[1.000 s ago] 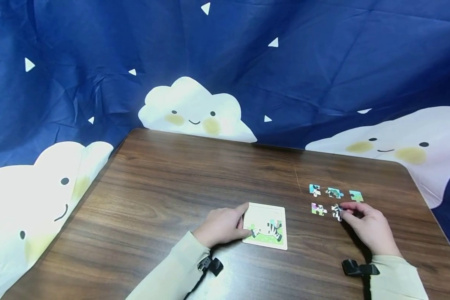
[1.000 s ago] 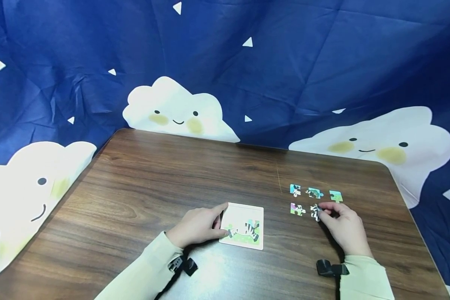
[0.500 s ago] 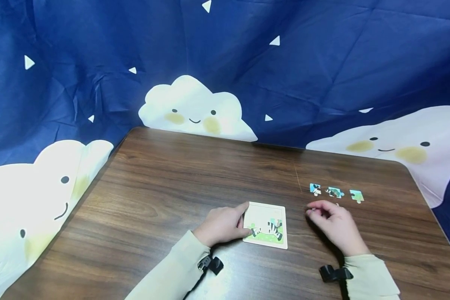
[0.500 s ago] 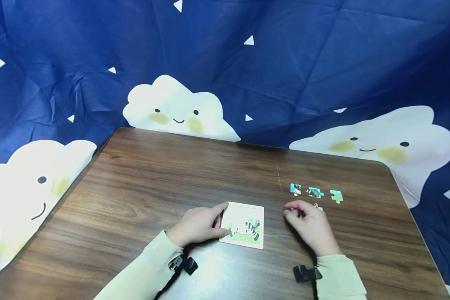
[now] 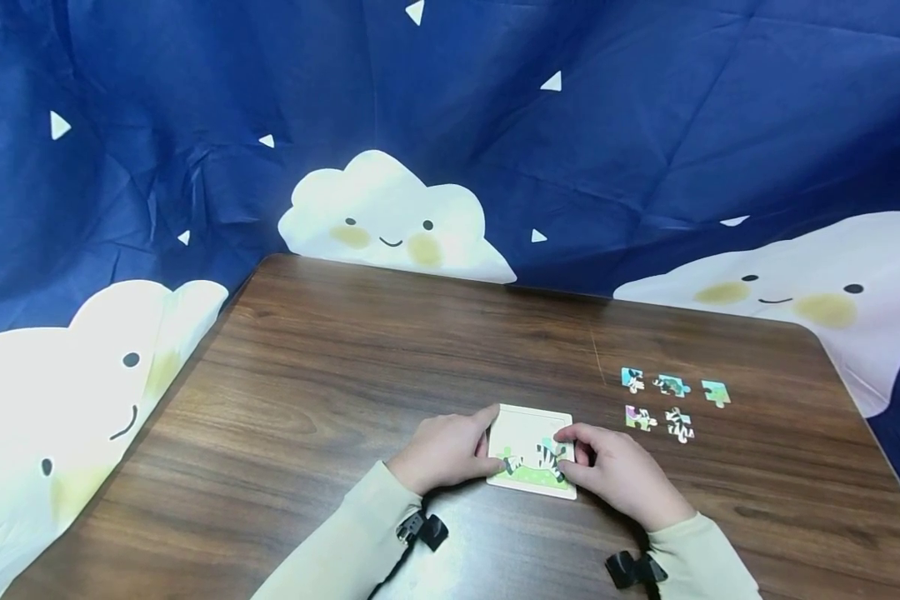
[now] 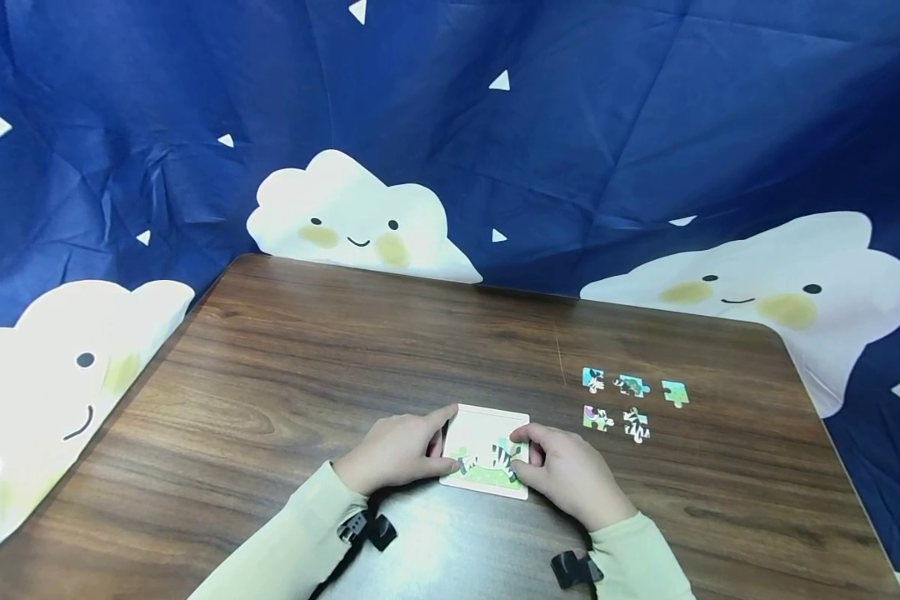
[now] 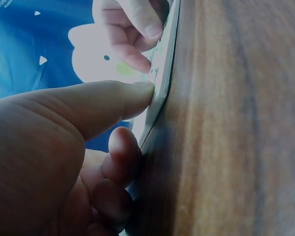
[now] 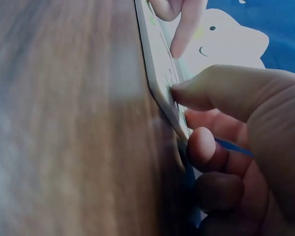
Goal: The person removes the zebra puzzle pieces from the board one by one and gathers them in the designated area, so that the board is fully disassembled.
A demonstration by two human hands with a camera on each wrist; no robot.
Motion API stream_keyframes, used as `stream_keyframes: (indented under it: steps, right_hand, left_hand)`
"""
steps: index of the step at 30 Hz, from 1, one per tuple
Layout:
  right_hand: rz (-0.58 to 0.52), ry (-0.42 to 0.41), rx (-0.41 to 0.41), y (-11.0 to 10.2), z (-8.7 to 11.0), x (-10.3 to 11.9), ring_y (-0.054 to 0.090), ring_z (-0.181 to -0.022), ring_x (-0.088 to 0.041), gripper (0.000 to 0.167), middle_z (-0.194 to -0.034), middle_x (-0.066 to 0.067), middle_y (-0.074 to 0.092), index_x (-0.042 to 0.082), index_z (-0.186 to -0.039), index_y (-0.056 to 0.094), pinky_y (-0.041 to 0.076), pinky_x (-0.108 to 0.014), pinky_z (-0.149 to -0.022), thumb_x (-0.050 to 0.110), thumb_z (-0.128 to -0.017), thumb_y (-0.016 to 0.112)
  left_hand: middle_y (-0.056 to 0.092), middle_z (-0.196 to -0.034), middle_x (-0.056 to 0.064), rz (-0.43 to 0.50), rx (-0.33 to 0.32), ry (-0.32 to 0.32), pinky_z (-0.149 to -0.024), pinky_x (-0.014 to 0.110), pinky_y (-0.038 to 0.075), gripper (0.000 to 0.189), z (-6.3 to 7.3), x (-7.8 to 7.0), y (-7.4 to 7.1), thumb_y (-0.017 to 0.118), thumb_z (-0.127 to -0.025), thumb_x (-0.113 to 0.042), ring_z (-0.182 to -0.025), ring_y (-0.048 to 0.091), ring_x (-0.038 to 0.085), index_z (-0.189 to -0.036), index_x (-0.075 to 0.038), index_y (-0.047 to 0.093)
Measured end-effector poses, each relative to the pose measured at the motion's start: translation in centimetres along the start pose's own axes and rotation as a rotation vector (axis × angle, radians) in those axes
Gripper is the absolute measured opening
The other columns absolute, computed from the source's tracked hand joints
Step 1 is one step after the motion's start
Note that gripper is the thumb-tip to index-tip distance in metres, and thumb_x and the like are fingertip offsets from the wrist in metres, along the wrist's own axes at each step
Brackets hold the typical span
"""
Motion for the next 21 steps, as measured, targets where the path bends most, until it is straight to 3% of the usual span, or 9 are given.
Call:
stream_keyframes:
  steps: [11,21]
  right_hand:
    - [-0.088,-0.106,-0.128,-0.32,0.13,0.77,0.05,-0.069,-0.006,0.027,-0.085,0.009,0.057,0.019,-0.094,0.067,0.042,-0.024,-0.063,0.009,-0.075,0.083]
    - [-0.054,-0.133,-0.098,-0.51,0.27,0.94,0.048,-0.069,-0.003,0.03,-0.088,0.01,0.057,0.012,-0.107,0.075,0.042,-0.023,-0.061,0.01,-0.078,0.083]
  left_hand:
    - [0.051,-0.065,-0.023,0.002,0.002,-0.001,-0.06,0.027,0.042,0.081,0.1,0.1,0.07,0.074,-0.083,-0.05,-0.059,0.05,0.0,-0.149,-0.013,0.046]
    - [0.051,-0.065,-0.023,-0.006,-0.002,0.007,-0.059,0.029,0.043,0.078,0.02,-0.02,0.06,0.074,-0.083,-0.05,-0.059,0.05,0.001,-0.147,-0.015,0.048]
Point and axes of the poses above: each hand's wrist, its own z-axis away from the middle knuckle, its own y-axis out of the palm, x = y × z, the point moved 8 cm from there along -z, towards the middle knuckle
